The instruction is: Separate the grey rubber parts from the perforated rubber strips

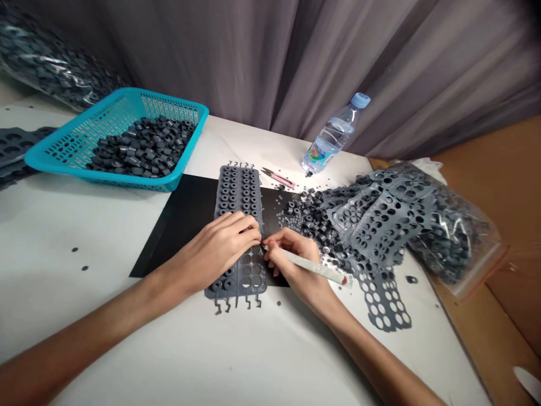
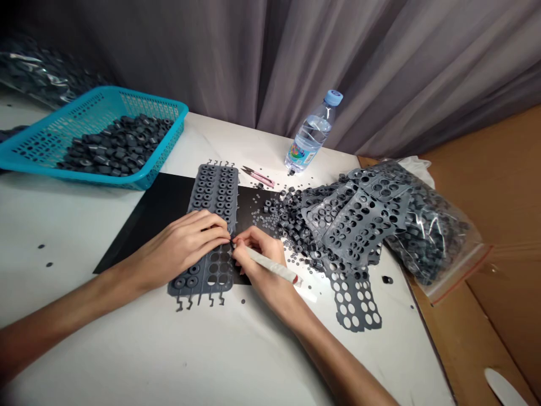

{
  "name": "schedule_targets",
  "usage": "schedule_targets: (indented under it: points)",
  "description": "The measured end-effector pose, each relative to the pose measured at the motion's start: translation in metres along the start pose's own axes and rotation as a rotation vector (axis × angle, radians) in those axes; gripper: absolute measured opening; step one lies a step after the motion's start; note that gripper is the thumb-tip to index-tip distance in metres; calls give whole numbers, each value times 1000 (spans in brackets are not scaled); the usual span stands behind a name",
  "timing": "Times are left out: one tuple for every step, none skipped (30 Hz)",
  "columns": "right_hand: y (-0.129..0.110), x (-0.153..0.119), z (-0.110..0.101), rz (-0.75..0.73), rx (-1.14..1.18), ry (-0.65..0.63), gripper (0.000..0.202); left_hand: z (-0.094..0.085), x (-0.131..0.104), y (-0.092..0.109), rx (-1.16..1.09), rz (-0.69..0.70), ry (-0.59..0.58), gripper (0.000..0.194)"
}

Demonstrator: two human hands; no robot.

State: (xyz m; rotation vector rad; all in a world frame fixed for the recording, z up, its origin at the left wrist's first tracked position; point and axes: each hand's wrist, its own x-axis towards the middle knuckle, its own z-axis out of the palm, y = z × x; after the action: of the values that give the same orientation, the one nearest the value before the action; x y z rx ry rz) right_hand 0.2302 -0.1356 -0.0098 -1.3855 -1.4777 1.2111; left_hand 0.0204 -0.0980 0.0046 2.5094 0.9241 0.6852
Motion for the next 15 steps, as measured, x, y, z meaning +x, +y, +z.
schedule_targets:
  points:
    - [-1,-1,0,-6,-30,-1,9,-1,1,1,-55,-45,85,22]
    - [-3,-3,1,-9,-55,0,10,-4,2,1,-137,-116,197,20]
    - [-4,-4,1,-9,-75,0,11,-9,4,0,-249,-207,322,15]
    - [-5,-5,1,-4,-86,0,11,-16,6,-3,-380,-310,443,12]
    - [-4,-5,1,3,-85,-1,10,-24,8,-6,-523,-407,528,12]
    - [-4,-5,1,13,-69,-1,9,-34,9,-10,-666,-478,573,14]
    - [-3,-5,1,27,-39,0,7,-44,10,-15,-770,-530,577,15]
    - [-2,-4,0,40,4,-1,6,-53,10,-20,-828,-561,571,16]
    - [-1,-3,-1,53,51,-4,5,-62,8,-25,-822,-575,571,16]
    - [-1,-1,-1,62,97,-2,5,-70,5,-30,-751,-574,584,18]
    - [-1,0,-2,66,134,0,7,-77,0,-37,-622,-558,610,22]
    - [-1,1,-3,64,162,6,11,-84,-5,-45,-447,-533,637,26]
    - [-2,2,-4,56,180,17,14,-90,-11,-54,-247,-509,657,30]
    - [-2,3,-4,46,188,32,17,-96,-17,-64,-45,-491,655,33]
    - [-3,4,-5,39,191,45,19,-102,-23,-75,129,-481,623,37]
